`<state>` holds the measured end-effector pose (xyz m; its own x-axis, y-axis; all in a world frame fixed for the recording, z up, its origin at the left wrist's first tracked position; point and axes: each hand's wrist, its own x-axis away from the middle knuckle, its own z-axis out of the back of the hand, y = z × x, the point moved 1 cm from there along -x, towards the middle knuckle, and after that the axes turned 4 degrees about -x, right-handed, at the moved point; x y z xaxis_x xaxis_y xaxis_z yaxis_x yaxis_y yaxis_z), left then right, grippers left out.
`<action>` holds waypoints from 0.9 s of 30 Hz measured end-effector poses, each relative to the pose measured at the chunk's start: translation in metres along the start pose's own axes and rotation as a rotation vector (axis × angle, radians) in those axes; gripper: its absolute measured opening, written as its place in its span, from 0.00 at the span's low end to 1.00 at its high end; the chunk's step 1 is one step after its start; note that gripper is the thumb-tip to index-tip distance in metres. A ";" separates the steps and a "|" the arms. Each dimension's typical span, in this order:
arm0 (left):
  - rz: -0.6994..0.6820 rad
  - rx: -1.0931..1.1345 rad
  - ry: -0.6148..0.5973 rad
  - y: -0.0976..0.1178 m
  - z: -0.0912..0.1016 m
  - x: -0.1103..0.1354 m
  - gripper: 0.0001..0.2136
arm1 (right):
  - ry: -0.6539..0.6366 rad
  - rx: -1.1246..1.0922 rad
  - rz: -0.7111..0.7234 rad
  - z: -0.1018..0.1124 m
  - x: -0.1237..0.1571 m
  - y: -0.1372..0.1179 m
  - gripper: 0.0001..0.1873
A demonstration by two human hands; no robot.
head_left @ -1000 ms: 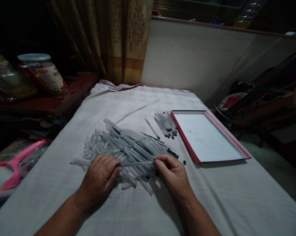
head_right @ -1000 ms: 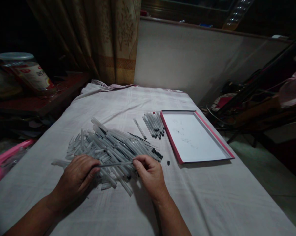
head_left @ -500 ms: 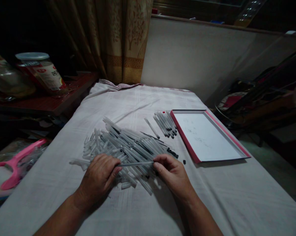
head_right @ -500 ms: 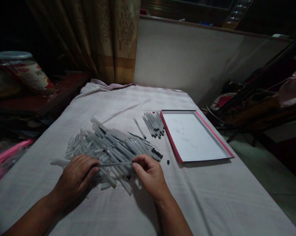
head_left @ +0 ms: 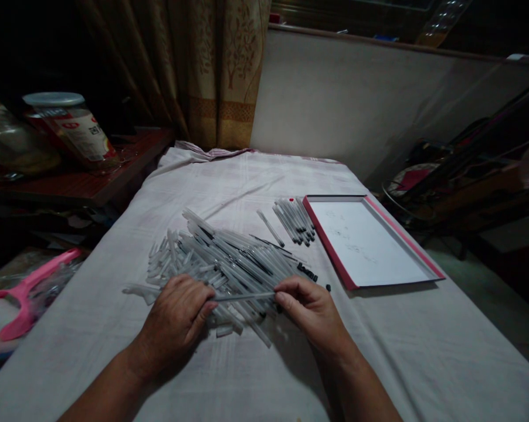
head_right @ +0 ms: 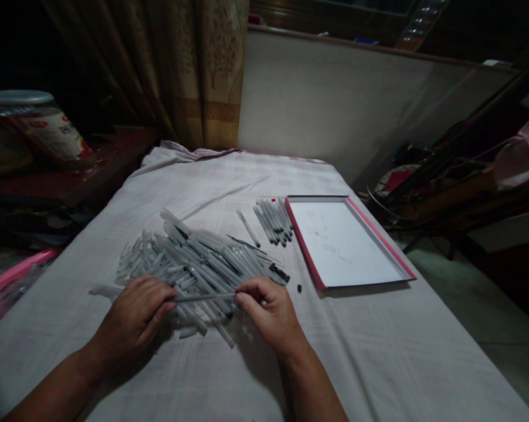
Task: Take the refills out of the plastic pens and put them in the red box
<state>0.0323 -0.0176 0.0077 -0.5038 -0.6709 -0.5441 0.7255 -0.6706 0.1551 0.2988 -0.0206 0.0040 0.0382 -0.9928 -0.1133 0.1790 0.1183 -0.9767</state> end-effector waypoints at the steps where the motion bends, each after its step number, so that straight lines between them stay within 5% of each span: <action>1: -0.005 0.001 -0.012 0.001 0.001 -0.001 0.11 | -0.002 0.005 0.047 0.001 0.000 -0.002 0.05; 11: -0.071 0.055 -0.022 0.003 0.001 -0.001 0.12 | 0.041 -0.050 0.305 0.004 0.000 -0.008 0.06; 16: -0.051 0.098 0.005 0.003 0.004 -0.001 0.12 | 0.151 -0.075 0.150 0.001 -0.002 -0.001 0.02; 20: -0.002 0.109 0.015 0.003 0.005 -0.001 0.10 | 0.216 -0.096 -0.053 -0.002 -0.003 0.003 0.08; 27: 0.063 0.007 0.049 0.003 0.005 -0.003 0.14 | 0.204 -0.118 0.074 0.003 -0.005 -0.002 0.03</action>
<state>0.0335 -0.0197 0.0138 -0.4335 -0.6957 -0.5728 0.7518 -0.6296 0.1957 0.3014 -0.0154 0.0071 -0.1547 -0.9658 -0.2081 0.0666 0.2000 -0.9775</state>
